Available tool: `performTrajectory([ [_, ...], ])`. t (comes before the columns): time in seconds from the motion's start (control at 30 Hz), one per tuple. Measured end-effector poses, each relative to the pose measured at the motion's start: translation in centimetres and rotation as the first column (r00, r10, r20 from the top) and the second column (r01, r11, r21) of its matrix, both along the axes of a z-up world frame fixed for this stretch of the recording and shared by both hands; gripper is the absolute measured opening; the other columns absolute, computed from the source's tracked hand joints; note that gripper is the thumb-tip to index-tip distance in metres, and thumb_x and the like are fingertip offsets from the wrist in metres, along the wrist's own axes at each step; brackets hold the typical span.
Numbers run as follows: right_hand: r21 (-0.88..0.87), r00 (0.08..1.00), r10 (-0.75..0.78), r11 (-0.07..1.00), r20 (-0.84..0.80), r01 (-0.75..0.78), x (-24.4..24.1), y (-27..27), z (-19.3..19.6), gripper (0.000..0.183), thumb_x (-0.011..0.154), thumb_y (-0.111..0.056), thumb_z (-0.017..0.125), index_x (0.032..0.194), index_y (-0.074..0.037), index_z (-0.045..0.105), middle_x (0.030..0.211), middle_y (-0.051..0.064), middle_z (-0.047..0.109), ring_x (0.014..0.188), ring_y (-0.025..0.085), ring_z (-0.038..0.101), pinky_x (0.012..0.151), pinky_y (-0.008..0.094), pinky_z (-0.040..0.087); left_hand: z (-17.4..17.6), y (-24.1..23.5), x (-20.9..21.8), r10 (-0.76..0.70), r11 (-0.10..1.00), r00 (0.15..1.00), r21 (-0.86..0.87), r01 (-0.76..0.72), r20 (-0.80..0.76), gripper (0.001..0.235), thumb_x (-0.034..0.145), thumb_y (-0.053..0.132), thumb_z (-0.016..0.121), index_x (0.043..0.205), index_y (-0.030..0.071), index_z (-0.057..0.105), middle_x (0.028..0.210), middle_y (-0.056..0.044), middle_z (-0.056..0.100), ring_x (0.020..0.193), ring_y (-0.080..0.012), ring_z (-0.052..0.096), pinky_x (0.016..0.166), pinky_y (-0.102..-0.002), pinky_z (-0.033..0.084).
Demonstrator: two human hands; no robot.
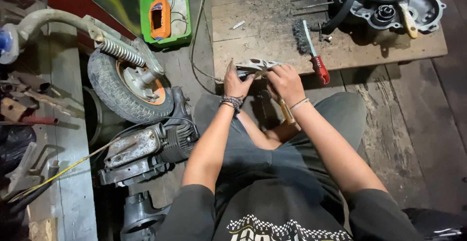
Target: Cleaning a metal engine component using a manual wire brush to remove dirt and debris.
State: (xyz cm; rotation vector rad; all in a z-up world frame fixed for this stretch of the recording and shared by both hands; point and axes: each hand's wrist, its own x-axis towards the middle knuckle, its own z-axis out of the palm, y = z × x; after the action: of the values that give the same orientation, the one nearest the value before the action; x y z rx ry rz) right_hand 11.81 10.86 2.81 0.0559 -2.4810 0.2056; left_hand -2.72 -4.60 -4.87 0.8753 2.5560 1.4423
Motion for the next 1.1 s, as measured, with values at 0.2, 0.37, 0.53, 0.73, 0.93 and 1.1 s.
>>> performTrajectory([
  [0.2, -0.432, 0.998, -0.046, 0.899, 0.054, 0.065, 0.3, -1.8, 2.7, 0.005, 0.09, -0.007, 0.063, 0.091, -0.002, 0.063, 0.083, 0.017, 0.057, 0.085, 0.045, 0.062, 0.074, 0.049, 0.05, -0.2, 0.3, -0.2, 0.015, 0.999, 1.0, -0.051, -0.014, 0.026, 0.087, 0.074, 0.026, 0.085, 0.141, -0.015, 0.047, 0.134, -0.032, 0.058, 0.122, -0.0488, 0.062, 0.106, -0.057, 0.051],
  [0.37, -0.496, 0.998, -0.049, 0.866, 0.039, 0.062, 1.4, -2.4, 4.8, 0.01, 0.091, -0.007, 0.064, 0.098, -0.006, 0.071, 0.086, 0.013, 0.061, 0.086, 0.042, 0.065, 0.077, 0.046, 0.054, -1.5, 0.7, -1.3, 0.037, 0.99, 0.999, -0.14, -0.033, 0.029, 0.092, 0.071, 0.034, 0.086, 0.144, -0.008, 0.048, 0.137, -0.026, 0.06, 0.123, -0.046, 0.063, 0.106, -0.057, 0.053],
  [0.53, -0.427, 0.998, -0.06, 0.903, -0.031, 0.041, 1.8, -2.4, 3.1, 0.013, 0.093, -0.008, 0.065, 0.104, -0.006, 0.072, 0.094, 0.013, 0.065, 0.092, 0.038, 0.068, 0.082, 0.044, 0.057, -2.6, 0.9, -1.5, 0.057, 0.982, 0.998, -0.18, -0.053, 0.02, 0.095, 0.068, 0.038, 0.086, 0.145, -0.005, 0.049, 0.137, -0.022, 0.061, 0.122, -0.0431, 0.065, 0.105, -0.056, 0.054],
  [0.73, -0.329, 0.993, -0.071, 0.944, -0.093, 0.037, 1.5, -2.1, 2.2, 0.013, 0.093, -0.01, 0.064, 0.103, -0.008, 0.072, 0.095, 0.011, 0.065, 0.091, 0.034, 0.069, 0.083, 0.041, 0.057, -1.0, 0.7, -0.6, 0.073, 0.986, 0.997, -0.153, -0.07, 0.015, 0.093, 0.067, 0.035, 0.085, 0.143, -0.006, 0.05, 0.133, -0.023, 0.063, 0.118, -0.0452, 0.066, 0.102, -0.057, 0.056],
  [0.93, -0.308, 0.991, -0.059, 0.951, -0.118, 0.02, 1.4, -1.2, 1.7, 0.017, 0.092, -0.012, 0.065, 0.107, -0.006, 0.071, 0.102, 0.013, 0.066, 0.098, 0.037, 0.068, 0.084, 0.044, 0.056, -1.0, 1.0, -1.3, 0.066, 0.987, 0.998, -0.144, -0.064, 0.009, 0.095, 0.067, 0.034, 0.086, 0.143, -0.009, 0.049, 0.131, -0.026, 0.063, 0.117, -0.047, 0.066, 0.1, -0.058, 0.056],
  [1.1, -0.352, 0.988, -0.05, 0.936, -0.146, -0.005, 1.4, -1.9, 0.9, 0.015, 0.094, -0.013, 0.065, 0.105, -0.01, 0.073, 0.106, 0.011, 0.069, 0.101, 0.034, 0.07, 0.087, 0.042, 0.056, -2.1, 0.6, -0.7, 0.073, 0.988, 0.997, -0.132, -0.076, -0.022, 0.095, 0.065, 0.034, 0.087, 0.142, -0.008, 0.05, 0.127, -0.025, 0.064, 0.116, -0.0463, 0.066, 0.1, -0.058, 0.056],
])
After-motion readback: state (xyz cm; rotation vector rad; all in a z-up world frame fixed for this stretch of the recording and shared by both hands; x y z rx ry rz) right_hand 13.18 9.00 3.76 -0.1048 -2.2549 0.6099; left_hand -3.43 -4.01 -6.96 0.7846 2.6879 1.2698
